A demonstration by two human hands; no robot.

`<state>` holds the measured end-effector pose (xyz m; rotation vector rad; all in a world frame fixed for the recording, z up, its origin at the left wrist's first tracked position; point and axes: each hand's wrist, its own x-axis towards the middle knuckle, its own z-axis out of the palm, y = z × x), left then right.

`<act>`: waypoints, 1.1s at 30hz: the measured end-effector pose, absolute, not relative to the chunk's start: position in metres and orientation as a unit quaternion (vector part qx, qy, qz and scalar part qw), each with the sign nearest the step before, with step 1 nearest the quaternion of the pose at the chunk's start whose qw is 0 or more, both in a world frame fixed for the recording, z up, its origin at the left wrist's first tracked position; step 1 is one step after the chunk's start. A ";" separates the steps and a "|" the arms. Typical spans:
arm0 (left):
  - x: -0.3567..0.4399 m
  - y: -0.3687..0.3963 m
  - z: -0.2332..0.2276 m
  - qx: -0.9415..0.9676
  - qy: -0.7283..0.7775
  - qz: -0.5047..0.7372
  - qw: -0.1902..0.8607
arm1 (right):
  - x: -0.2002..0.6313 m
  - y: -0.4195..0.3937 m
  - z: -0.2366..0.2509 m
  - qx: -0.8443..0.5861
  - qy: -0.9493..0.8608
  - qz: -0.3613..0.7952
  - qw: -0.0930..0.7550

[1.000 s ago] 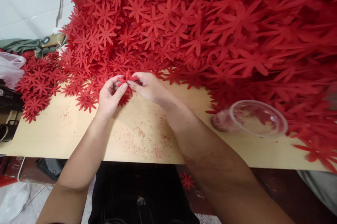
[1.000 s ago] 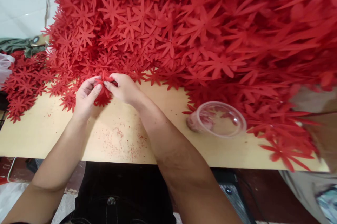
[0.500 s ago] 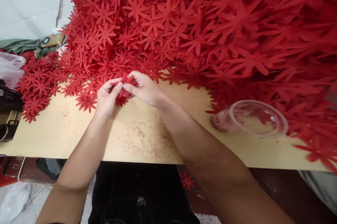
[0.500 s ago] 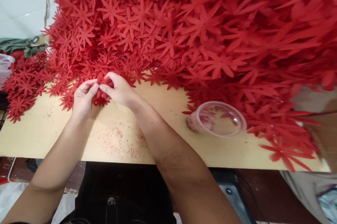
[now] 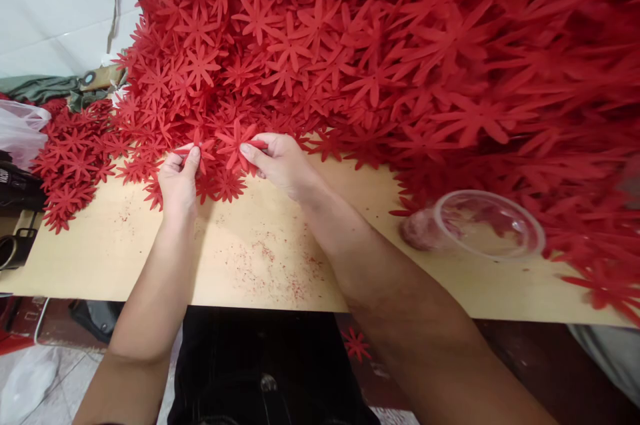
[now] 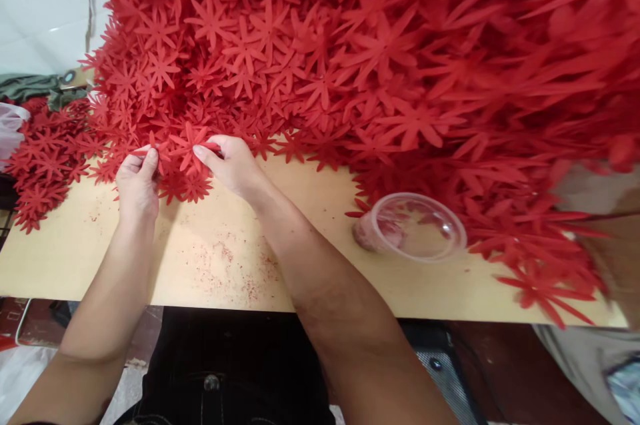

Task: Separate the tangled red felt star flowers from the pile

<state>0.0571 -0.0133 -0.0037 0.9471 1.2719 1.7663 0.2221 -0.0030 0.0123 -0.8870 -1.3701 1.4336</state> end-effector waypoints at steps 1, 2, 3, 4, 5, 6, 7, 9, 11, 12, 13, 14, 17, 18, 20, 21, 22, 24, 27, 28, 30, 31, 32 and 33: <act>0.060 -0.014 -0.002 0.375 0.499 0.685 0.376 | 0.222 -0.004 0.013 -0.346 -0.564 0.585 0.469; 0.062 -0.016 -0.001 0.381 0.502 0.677 0.380 | 0.222 -0.004 0.012 -0.331 -0.567 0.586 0.475; 0.064 -0.017 0.000 0.389 0.506 0.668 0.383 | 0.222 -0.004 0.012 -0.318 -0.568 0.587 0.481; 0.066 -0.018 0.000 0.396 0.510 0.661 0.384 | 0.222 -0.004 0.011 -0.306 -0.568 0.589 0.486; 0.068 -0.020 0.000 0.402 0.513 0.653 0.384 | 0.222 -0.004 0.010 -0.296 -0.567 0.593 0.490; 0.069 -0.021 0.000 0.408 0.517 0.648 0.383 | 0.221 -0.004 0.009 -0.286 -0.564 0.597 0.493; 0.070 -0.022 -0.001 0.411 0.519 0.644 0.383 | 0.221 -0.003 0.007 -0.278 -0.561 0.602 0.496; 0.072 -0.023 -0.003 0.419 0.519 0.636 0.388 | 0.219 -0.003 0.005 -0.267 -0.555 0.609 0.500; 0.074 -0.023 -0.006 0.430 0.511 0.625 0.403 | 0.217 -0.004 0.004 -0.257 -0.553 0.610 0.506; 0.075 -0.024 -0.007 0.437 0.503 0.621 0.412 | 0.215 -0.005 0.003 -0.253 -0.555 0.611 0.505; 0.075 -0.024 -0.007 0.443 0.495 0.618 0.421 | 0.213 -0.006 0.003 -0.250 -0.560 0.612 0.499; 0.076 -0.024 -0.008 0.445 0.488 0.616 0.429 | 0.211 -0.007 0.003 -0.251 -0.564 0.613 0.492; 0.076 -0.025 -0.007 0.434 0.488 0.618 0.437 | 0.207 -0.009 0.003 -0.284 -0.567 0.607 0.479; 0.076 -0.026 -0.006 0.432 0.490 0.618 0.438 | 0.207 -0.009 0.003 -0.300 -0.563 0.600 0.483; 0.076 -0.026 -0.005 0.441 0.483 0.610 0.447 | 0.208 -0.007 0.003 -0.329 -0.553 0.584 0.495; 0.077 -0.026 -0.004 0.449 0.477 0.603 0.456 | 0.209 -0.006 0.003 -0.339 -0.548 0.577 0.502; 0.077 -0.026 -0.003 0.457 0.470 0.596 0.463 | 0.211 -0.005 0.004 -0.347 -0.544 0.569 0.510; 0.078 -0.026 -0.001 0.468 0.461 0.589 0.472 | 0.214 -0.002 0.005 -0.358 -0.541 0.553 0.522; 0.081 -0.027 0.000 0.474 0.462 0.582 0.472 | 0.218 0.000 0.008 -0.367 -0.539 0.536 0.536; 0.081 -0.027 0.000 0.478 0.466 0.577 0.471 | 0.219 0.000 0.009 -0.371 -0.538 0.532 0.538; 0.082 -0.027 0.000 0.485 0.472 0.568 0.467 | 0.220 0.002 0.008 -0.382 -0.532 0.528 0.540; 0.081 -0.026 0.000 0.488 0.475 0.567 0.464 | 0.221 0.004 0.008 -0.388 -0.526 0.526 0.544; 0.080 -0.026 0.000 0.488 0.476 0.570 0.459 | 0.222 0.005 0.007 -0.393 -0.516 0.527 0.550; 0.079 -0.025 0.000 0.484 0.477 0.576 0.455 | 0.224 0.007 0.006 -0.395 -0.503 0.529 0.558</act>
